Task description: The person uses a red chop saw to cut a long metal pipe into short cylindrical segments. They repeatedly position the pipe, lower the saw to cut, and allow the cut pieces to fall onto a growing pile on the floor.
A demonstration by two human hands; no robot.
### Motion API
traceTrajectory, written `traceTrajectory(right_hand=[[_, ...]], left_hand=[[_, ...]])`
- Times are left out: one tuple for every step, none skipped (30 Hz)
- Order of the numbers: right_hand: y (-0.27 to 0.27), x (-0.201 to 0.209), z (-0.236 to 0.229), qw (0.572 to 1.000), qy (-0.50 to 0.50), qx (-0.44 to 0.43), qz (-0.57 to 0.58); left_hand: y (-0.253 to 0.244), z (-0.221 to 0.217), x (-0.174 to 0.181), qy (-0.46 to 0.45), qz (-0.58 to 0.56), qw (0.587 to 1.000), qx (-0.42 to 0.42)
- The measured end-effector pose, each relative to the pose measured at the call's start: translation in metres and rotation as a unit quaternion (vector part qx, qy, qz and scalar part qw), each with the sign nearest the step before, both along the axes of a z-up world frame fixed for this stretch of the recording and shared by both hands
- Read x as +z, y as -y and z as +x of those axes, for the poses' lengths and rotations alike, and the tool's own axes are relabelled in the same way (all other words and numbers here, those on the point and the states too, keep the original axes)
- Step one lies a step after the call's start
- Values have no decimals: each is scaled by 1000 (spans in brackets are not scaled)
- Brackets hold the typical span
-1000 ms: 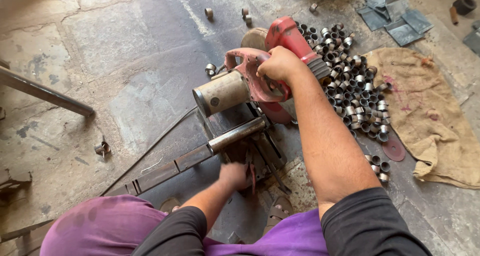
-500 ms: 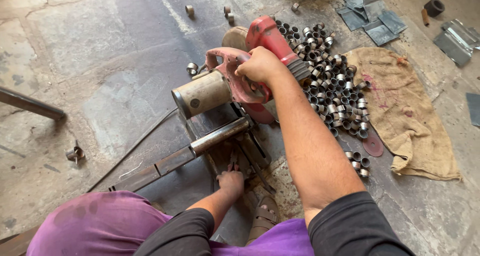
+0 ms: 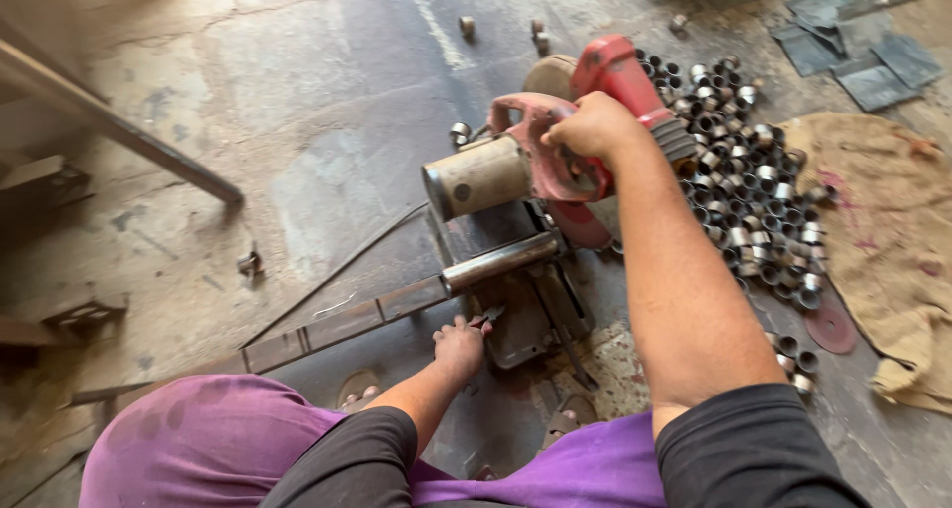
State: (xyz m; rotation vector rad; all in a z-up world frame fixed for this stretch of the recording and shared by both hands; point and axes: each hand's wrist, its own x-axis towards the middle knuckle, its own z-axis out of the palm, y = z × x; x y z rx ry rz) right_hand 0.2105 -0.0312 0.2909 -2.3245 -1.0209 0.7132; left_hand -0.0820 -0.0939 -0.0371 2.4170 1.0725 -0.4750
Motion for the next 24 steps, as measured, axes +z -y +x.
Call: traceTrajectory(right_hand=[[1,1,0,1000,-7,-2,1],[1,2,1,1000,-13,-3,1],[1,3,1,1000,-15,-6,2],[2,3,0,1000,-17,-10,2],[1,4,0,1000,-20,-13,2],[2,4,0,1000,-9,-11,-5],[1,5,1,1000,2,-9,-11],[3,6,1,1000,12,-8,-18],[5,5,0,1000,15,-6,-20],[5,7,0,1000,20,-4,-20],[5,8,-1,999,25,-2,-20],[5,9,-1,1000,22,-2,-20],[5,10,-2,1000,19,-2,-20],[6,9,-2,1000,15,-4,-21],[7,9,-2,999,21,-6,-25],[8,8,-2,999,27,-7,-31],[8,7,-2,999,33,-9,-37],[8,7,-1,999,28,-11,-38],[9,6,0,999,24,-13,-39],[9,6,0,999,20,-13,-40],[10,6,0,999,24,-10,-38],[10,6,0,999,29,-6,-35],[11,6,0,999,34,-3,-33],[11,6,0,999,29,-4,-29]], left_hand=[[-3,-7,-2,-3,11,1000,-13],[-8,-13,-3,-6,21,999,-26],[-13,-20,-3,-9,31,999,-39],[-20,-28,-1,-14,59,995,-80],[-30,-37,4,-19,86,989,-121],[-39,-45,10,-24,113,980,-162],[-47,-53,17,-32,121,976,-177],[-55,-60,26,-40,129,972,-194],[-60,-69,35,-48,136,967,-211],[-66,-76,43,-68,133,970,-190],[-70,-84,51,-88,129,973,-169],[-75,-91,58,-107,125,975,-150],[-81,-97,63,-110,128,978,-125],[-85,-103,66,-112,128,980,-102],[-89,-108,66,-114,129,982,-79],[-92,-111,65,-88,133,986,-54],[-96,-112,63,-63,136,988,-28],[-98,-112,60,-37,138,990,-1],[-99,-110,57,-45,135,990,-4],[-99,-108,54,-53,132,990,-5],[-99,-107,52,-62,129,990,-5],[-99,-104,51,-61,121,991,-4],[-98,-101,51,-60,113,992,-2],[-96,-98,51,-59,106,993,-1]])
